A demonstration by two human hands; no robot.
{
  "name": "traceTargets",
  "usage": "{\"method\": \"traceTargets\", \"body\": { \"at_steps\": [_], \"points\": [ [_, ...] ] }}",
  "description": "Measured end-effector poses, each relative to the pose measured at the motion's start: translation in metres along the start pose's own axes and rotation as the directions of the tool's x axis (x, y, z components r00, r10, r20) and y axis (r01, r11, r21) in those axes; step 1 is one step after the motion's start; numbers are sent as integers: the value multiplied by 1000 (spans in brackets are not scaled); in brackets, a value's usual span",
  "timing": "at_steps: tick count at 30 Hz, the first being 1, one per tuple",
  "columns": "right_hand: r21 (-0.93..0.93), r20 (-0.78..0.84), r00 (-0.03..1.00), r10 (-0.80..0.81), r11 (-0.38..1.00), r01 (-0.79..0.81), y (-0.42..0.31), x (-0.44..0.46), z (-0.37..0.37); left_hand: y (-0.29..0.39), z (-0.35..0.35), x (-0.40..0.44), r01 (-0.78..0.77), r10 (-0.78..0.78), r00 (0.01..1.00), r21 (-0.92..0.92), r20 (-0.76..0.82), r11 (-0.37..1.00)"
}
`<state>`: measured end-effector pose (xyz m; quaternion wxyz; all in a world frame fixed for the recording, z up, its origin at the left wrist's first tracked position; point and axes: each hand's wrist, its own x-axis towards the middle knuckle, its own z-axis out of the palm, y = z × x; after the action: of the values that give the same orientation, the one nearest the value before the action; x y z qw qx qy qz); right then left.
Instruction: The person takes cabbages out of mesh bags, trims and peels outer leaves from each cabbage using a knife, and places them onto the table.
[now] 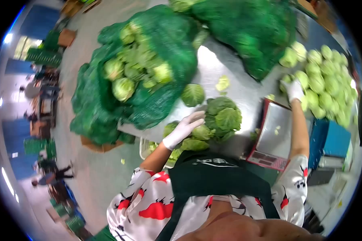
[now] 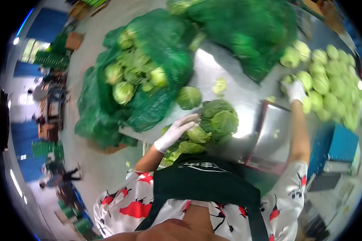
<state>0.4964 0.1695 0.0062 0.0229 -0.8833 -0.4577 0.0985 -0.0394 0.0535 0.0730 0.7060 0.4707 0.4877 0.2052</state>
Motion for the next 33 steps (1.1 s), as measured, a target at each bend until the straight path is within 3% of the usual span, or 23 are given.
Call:
{"method": "traceTargets", "body": {
  "at_steps": [1, 3, 4, 6, 7, 8, 9, 10, 12, 13, 15, 16, 17, 18, 19, 20, 21, 25, 26, 27, 29, 31, 33],
  "points": [
    [-47, -29, 1000, -9, 999, 8, -2, -1, -3, 7, -6, -4, 21, -21, 1000, -22, -20, 1000],
    [-88, -121, 992, -30, 996, 19, -3, -4, -2, -4, -39, -4, -122, 127, 985, 44, -118, 992],
    [-43, -168, 986, -20, 999, 13, -5, -9, -6, 7, -55, -10, -168, 187, 957, 105, -220, 980],
    [171, -347, 929, -131, 965, 200, 6, -21, -8, 38, -89, -22, -233, 192, 870, -36, -453, 972],
    [489, -266, 961, -79, 847, 205, -10, -50, -32, 21, -131, -17, -255, 306, 789, 170, -532, 952],
    [400, -316, 935, -162, 871, 286, 8, -48, -19, 14, -163, -14, -263, 341, 686, 218, -643, 940],
    [400, -335, 928, -165, 867, 299, 14, -55, -15, 1, -204, -11, -169, 420, 582, 401, -696, 900],
    [399, -354, 920, -168, 862, 312, 21, -61, -9, -19, -243, -2, -113, 484, 416, 485, -770, 867],
    [527, -349, 929, -120, 795, 301, 22, -85, -3, -46, -329, 6, -139, 268, 291, 237, -918, 962],
    [561, -358, 922, -145, 756, 337, 31, -92, 8, -36, -344, 8, 28, 45, 42, 46, -998, 999],
    [740, -57, 998, 26, 672, 25, 16, -132, -10, -24, -373, 0, -95, -233, 367, -285, -901, 954],
    [778, 87, 990, 109, 613, -135, -2, -159, -27, -8, -361, -4, -165, -147, 528, -271, -837, 949],
    [792, 206, 961, 183, 546, -273, -21, -179, -39, -48, -407, 17, -129, -86, 586, -197, -806, 972],
    [823, 187, 967, 172, 510, -250, -22, -187, -33, -52, -414, 27, 89, -30, 365, 3, -930, 996],
    [852, 170, 972, 161, 473, -227, -21, -196, -26, -53, -407, 33, 256, -10, 285, 66, -958, 964],
    [813, 172, 979, 106, 546, -202, -1, -197, -12, -59, -403, 39, 361, -1, 250, 92, -968, 928],
    [767, 172, 983, 57, 618, -170, 2, -196, -8, -50, -396, 37, 356, -2, 244, 87, -970, 930],
    [761, 173, 982, 73, 623, -180, -26, -225, -14, -52, -387, 22, 293, 44, 242, 116, -969, 949],
    [769, 172, 983, 70, 614, -178, -32, -231, -14, -35, -361, 3, -20, 24, 431, 17, -902, 1000],
    [778, 169, 983, 69, 604, -176, -36, -237, -15, -11, -337, -18, -88, -186, 640, -312, -745, 946],
    [801, 167, 986, 25, 580, -151, -49, -245, -17, -33, -330, -24, -198, -216, 713, -488, -667, 850],
    [834, 180, 983, -39, 536, -132, -73, -261, -24, -15, -278, -44, -388, -16, 795, -529, -606, 755],
    [761, 303, 952, -51, 614, -210, -102, -284, -36, -14, -237, -53, -435, 152, 868, -578, -472, 690]
  ]
}}
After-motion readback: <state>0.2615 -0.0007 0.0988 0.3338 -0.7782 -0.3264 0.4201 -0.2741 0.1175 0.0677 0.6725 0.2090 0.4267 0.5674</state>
